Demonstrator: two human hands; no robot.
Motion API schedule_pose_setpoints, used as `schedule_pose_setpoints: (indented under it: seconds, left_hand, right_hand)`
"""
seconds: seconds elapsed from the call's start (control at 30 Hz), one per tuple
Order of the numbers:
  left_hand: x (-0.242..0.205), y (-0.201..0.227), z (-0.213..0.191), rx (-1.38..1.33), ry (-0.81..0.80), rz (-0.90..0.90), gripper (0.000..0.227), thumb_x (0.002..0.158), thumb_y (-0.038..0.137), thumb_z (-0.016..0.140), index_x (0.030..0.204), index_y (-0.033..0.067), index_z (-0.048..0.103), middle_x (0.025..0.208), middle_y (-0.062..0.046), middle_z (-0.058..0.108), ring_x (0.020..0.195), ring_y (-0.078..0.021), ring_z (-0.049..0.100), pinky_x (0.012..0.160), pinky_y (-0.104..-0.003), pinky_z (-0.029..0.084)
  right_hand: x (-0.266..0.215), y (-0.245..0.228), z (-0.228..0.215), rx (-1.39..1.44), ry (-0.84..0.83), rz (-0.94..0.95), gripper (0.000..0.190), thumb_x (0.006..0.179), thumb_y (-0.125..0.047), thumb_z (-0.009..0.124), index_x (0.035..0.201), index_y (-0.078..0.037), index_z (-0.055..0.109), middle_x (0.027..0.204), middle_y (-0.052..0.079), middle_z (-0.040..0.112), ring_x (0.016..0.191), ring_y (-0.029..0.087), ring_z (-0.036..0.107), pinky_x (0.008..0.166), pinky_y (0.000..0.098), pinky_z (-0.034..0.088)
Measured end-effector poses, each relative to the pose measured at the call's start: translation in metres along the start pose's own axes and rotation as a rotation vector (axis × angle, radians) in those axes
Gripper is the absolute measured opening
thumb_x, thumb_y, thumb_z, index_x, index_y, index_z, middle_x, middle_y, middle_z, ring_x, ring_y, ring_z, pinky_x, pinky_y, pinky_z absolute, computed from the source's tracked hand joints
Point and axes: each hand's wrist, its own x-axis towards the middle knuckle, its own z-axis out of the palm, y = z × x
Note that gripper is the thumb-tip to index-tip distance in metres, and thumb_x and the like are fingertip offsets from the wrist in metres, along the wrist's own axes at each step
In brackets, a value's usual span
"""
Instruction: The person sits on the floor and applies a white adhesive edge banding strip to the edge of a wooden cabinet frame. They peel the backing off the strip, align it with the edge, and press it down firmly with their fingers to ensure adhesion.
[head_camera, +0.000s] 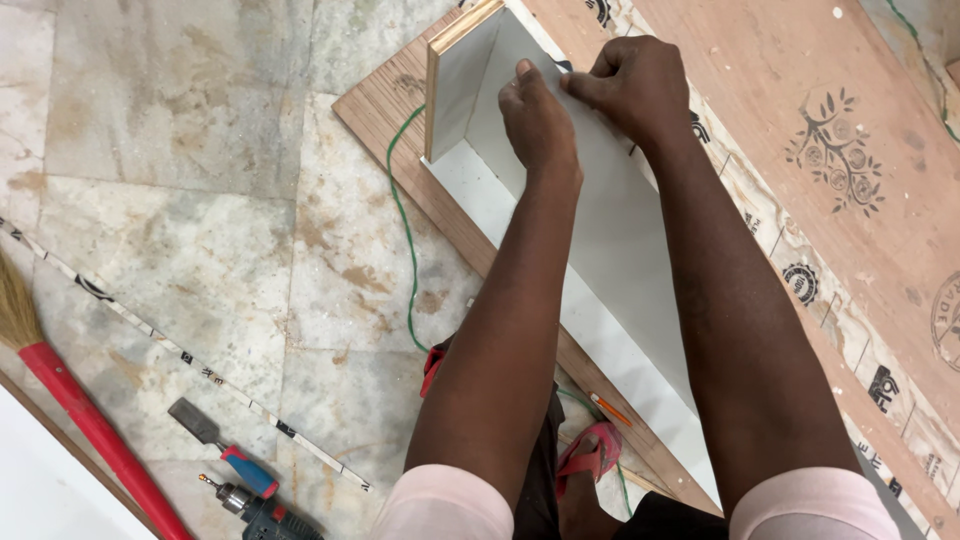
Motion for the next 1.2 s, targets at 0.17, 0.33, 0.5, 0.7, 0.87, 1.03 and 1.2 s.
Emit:
schedule_pose_setpoints:
  seconds: [0.17, 0.33, 0.5, 0.7, 0.87, 1.03, 1.2]
  left_hand:
    - [0.006, -0.005, -0.002, -0.013, 0.0, 0.028, 0.06, 0.1, 0.041, 0.044, 0.141, -0.0019, 0.046, 0.139, -0.024, 0.054, 0.129, -0.0349, 0.055, 0.103, -0.044, 0.048]
    - [0.014, -0.013, -0.006, 0.054, -0.032, 0.109, 0.063, 0.091, 0.031, 0.062, 0.141, -0.0029, 0.043, 0.131, -0.022, 0.06, 0.121, -0.0308, 0.06, 0.098, -0.04, 0.05]
    - [0.022, -0.019, -0.008, 0.098, -0.016, 0.168, 0.064, 0.087, 0.024, 0.069, 0.139, -0.0045, 0.046, 0.132, -0.021, 0.059, 0.12, -0.0286, 0.061, 0.098, -0.038, 0.05]
    - [0.023, -0.018, -0.008, 0.116, -0.01, 0.17, 0.058, 0.09, 0.022, 0.064, 0.139, -0.0035, 0.047, 0.131, -0.02, 0.061, 0.119, -0.0279, 0.062, 0.098, -0.038, 0.051]
    - [0.023, -0.016, -0.009, 0.111, -0.003, 0.107, 0.051, 0.094, 0.023, 0.054, 0.138, -0.0005, 0.049, 0.13, -0.018, 0.06, 0.117, -0.0273, 0.062, 0.095, -0.039, 0.051]
    - [0.018, -0.011, -0.007, -0.085, 0.017, -0.043, 0.047, 0.098, 0.027, 0.047, 0.136, 0.0003, 0.053, 0.125, -0.024, 0.06, 0.099, -0.0371, 0.065, 0.079, -0.042, 0.051]
    - [0.015, -0.01, -0.005, -0.055, 0.028, -0.034, 0.057, 0.102, 0.042, 0.038, 0.142, 0.0023, 0.045, 0.133, -0.015, 0.06, 0.115, -0.0266, 0.061, 0.082, -0.039, 0.054]
  right_hand:
    - [0.001, 0.003, 0.0, 0.264, -0.01, 0.149, 0.047, 0.103, -0.04, 0.077, 0.075, -0.002, 0.071, 0.06, 0.004, 0.059, 0.05, 0.011, 0.051, 0.048, 0.0293, 0.041]
    - [-0.011, 0.008, -0.011, 0.389, -0.159, 0.129, 0.025, 0.093, -0.027, 0.083, 0.093, -0.004, 0.073, 0.073, 0.001, 0.064, 0.06, 0.007, 0.054, 0.052, 0.0265, 0.042]
    - [-0.017, 0.006, -0.011, 0.321, -0.184, 0.08, 0.024, 0.095, -0.022, 0.081, 0.107, -0.003, 0.074, 0.082, 0.003, 0.066, 0.07, 0.009, 0.057, 0.059, 0.0266, 0.045]
    - [-0.03, 0.025, -0.021, 0.488, -0.268, 0.035, 0.034, 0.091, -0.008, 0.075, 0.124, -0.001, 0.07, 0.106, 0.004, 0.072, 0.089, 0.011, 0.064, 0.073, 0.0278, 0.053]
    - [-0.037, 0.025, -0.032, 0.472, -0.295, -0.012, 0.04, 0.095, -0.011, 0.073, 0.134, -0.003, 0.067, 0.109, 0.007, 0.072, 0.097, 0.012, 0.068, 0.084, 0.028, 0.057]
    - [-0.026, -0.002, -0.02, 0.075, -0.105, -0.148, 0.043, 0.09, -0.015, 0.08, 0.13, -0.006, 0.069, 0.098, 0.011, 0.075, 0.081, 0.018, 0.072, 0.067, 0.0352, 0.058]
    - [0.001, -0.01, 0.005, -0.149, 0.044, -0.328, 0.034, 0.087, -0.016, 0.081, 0.118, -0.005, 0.074, 0.092, 0.01, 0.079, 0.07, 0.024, 0.073, 0.064, 0.0364, 0.057]
